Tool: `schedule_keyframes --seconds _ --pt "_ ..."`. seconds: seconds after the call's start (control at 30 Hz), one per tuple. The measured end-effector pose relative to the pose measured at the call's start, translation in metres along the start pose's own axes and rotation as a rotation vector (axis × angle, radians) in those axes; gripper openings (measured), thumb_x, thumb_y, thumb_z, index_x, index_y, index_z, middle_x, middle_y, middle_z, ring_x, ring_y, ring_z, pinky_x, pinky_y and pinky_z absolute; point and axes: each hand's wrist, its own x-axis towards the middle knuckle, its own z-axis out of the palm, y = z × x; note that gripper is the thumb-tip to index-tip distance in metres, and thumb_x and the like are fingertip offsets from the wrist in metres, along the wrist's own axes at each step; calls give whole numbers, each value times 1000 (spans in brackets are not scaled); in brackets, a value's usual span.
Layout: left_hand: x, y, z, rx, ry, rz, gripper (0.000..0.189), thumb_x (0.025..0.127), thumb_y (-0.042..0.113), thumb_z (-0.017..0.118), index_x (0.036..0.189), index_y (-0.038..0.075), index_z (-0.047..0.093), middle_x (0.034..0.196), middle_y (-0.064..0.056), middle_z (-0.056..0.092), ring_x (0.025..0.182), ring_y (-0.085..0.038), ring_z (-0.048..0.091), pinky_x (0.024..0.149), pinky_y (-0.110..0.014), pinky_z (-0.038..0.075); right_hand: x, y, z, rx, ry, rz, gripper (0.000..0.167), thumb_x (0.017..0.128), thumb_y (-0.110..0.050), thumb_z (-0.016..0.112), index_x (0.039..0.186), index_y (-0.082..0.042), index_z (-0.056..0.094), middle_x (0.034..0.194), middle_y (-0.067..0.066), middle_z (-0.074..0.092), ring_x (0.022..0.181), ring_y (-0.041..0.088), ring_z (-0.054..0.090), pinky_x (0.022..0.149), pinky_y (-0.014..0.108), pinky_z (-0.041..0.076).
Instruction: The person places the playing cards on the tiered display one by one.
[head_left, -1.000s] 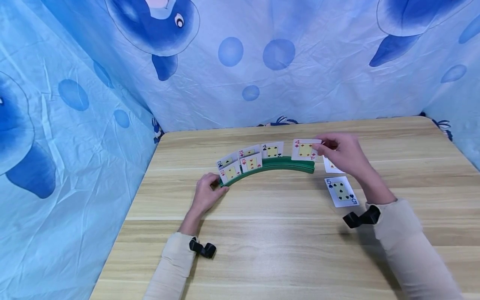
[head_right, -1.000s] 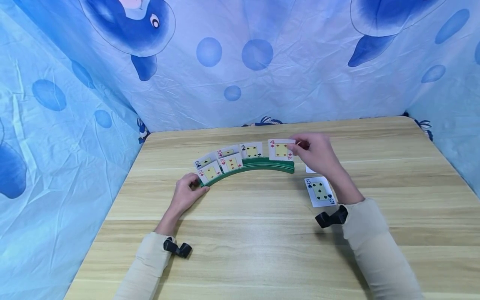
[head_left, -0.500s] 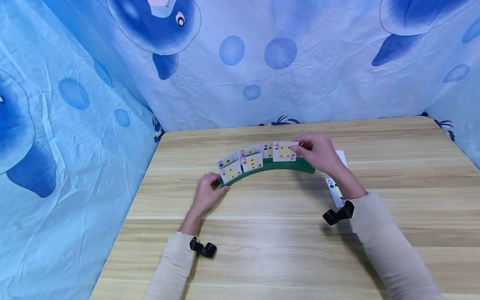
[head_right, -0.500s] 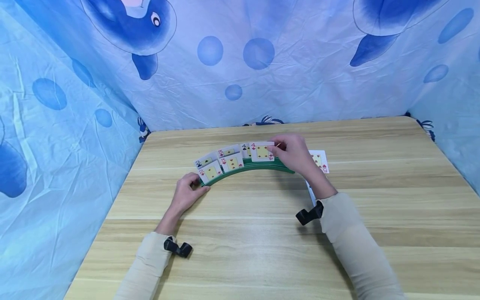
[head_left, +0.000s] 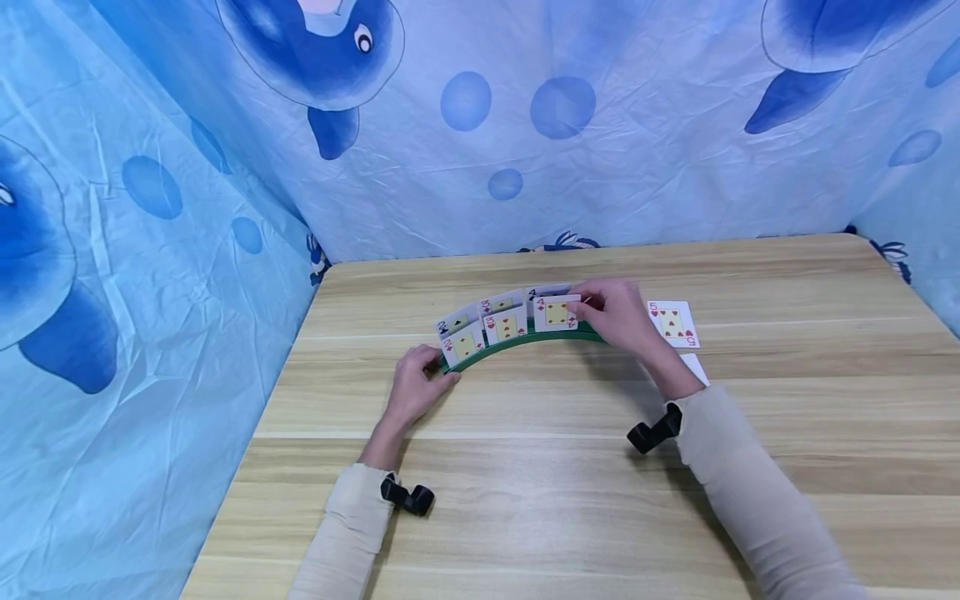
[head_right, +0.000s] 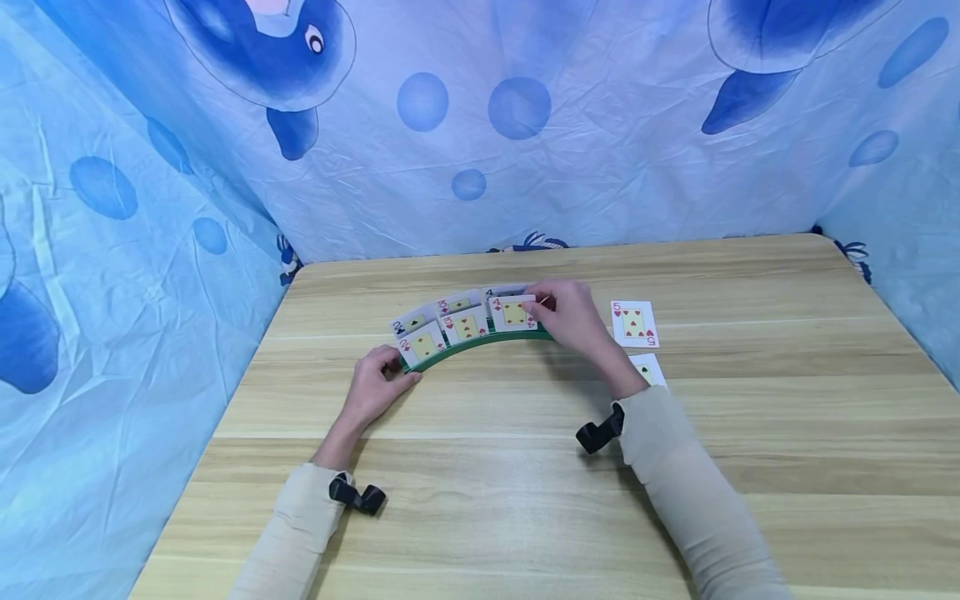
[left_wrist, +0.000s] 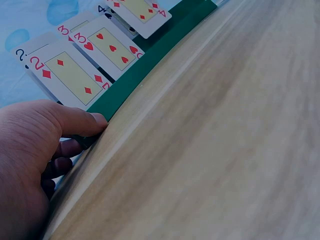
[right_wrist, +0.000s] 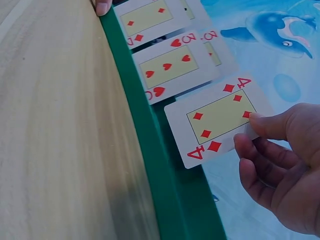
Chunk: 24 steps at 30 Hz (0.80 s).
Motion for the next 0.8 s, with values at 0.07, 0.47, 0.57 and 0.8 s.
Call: schedule_keyframes --seconds 0.07,0.47,0.57,0.8 --pt "0 0 0 2 -1 0 37 77 10 83 110 -2 71 104 -17 72 93 -28 59 81 -33 46 0 1 3 7 -2 4 13 94 -9 68 103 -3 76 84 14 72 65 19 52 53 23 36" --pt "0 0 0 2 -6 7 38 77 10 82 111 -2 71 103 -17 72 93 -28 59 81 -33 47 0 8 12 -20 -18 4 18 94 -9 68 109 -1 75 91 16 74 69 18 55 58 23 40" --pt "0 0 0 1 -7 4 38 77 10 82 111 -2 71 103 -17 72 93 -28 59 81 -33 47 0 11 15 -25 -32 34 19 94 -10 68 109 -2 74 94 17 75 72 18 58 61 24 42" --pt "0 0 0 -1 -8 0 36 78 10 82 111 -2 71 103 -17 71 92 -28 58 81 -32 45 -1 17 15 -26 -50 60 21 94 -13 69 112 -3 74 100 17 75 78 21 64 66 26 46"
